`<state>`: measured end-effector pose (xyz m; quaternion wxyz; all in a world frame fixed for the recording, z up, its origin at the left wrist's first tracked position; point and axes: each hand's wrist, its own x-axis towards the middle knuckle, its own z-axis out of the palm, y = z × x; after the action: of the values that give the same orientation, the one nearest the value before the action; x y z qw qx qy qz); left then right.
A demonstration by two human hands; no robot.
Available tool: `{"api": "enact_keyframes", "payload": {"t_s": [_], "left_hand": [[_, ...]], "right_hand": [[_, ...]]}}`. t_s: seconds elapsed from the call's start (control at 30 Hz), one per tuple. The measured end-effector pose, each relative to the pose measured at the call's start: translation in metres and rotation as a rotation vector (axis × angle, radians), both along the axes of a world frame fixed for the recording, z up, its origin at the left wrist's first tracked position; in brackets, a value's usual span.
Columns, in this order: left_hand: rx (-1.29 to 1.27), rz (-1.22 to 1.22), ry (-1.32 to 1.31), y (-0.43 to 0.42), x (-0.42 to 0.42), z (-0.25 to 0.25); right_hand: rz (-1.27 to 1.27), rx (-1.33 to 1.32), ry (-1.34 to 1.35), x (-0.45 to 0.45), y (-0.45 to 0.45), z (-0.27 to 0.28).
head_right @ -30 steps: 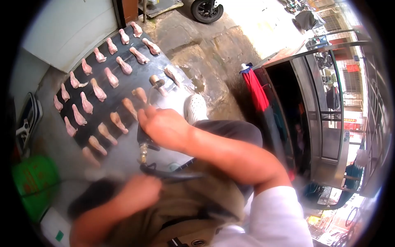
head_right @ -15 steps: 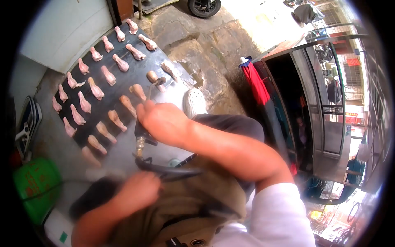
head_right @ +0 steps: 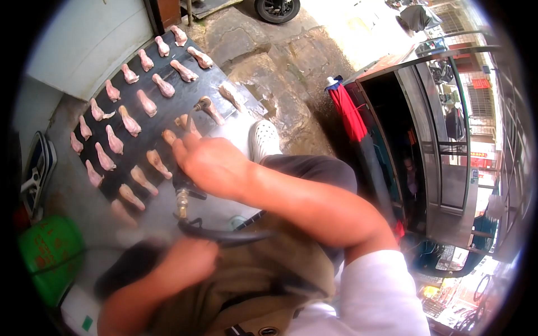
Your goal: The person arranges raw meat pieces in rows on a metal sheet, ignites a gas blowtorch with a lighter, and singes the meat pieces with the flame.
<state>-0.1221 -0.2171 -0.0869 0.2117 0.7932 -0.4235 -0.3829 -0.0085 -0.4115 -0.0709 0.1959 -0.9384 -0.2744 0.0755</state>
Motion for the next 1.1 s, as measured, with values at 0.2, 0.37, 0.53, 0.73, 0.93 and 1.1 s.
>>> {"api": "enact_keyframes", "payload": {"t_s": [0.2,0.37,0.53,0.73,0.93,1.1], "left_hand": [[-0.029,0.007,-0.023,0.003,-0.002,-0.003],[-0.05,0.021,-0.042,0.005,-0.006,-0.005],[-0.071,0.037,-0.056,0.006,-0.007,-0.006],[-0.074,0.04,-0.071,0.007,-0.009,-0.005],[-0.069,0.034,-0.068,0.009,-0.01,-0.004],[-0.095,0.05,-0.064,0.011,-0.01,-0.004]], "right_hand": [[-0.005,-0.021,0.031,0.001,-0.002,-0.003],[-0.003,0.008,0.035,0.002,-0.002,-0.001],[0.005,-0.007,0.059,0.002,-0.002,-0.001],[0.016,-0.031,0.069,0.001,-0.003,-0.002],[0.004,-0.022,0.079,0.0,-0.003,-0.006],[0.016,-0.065,0.096,0.002,-0.006,-0.008]]}}
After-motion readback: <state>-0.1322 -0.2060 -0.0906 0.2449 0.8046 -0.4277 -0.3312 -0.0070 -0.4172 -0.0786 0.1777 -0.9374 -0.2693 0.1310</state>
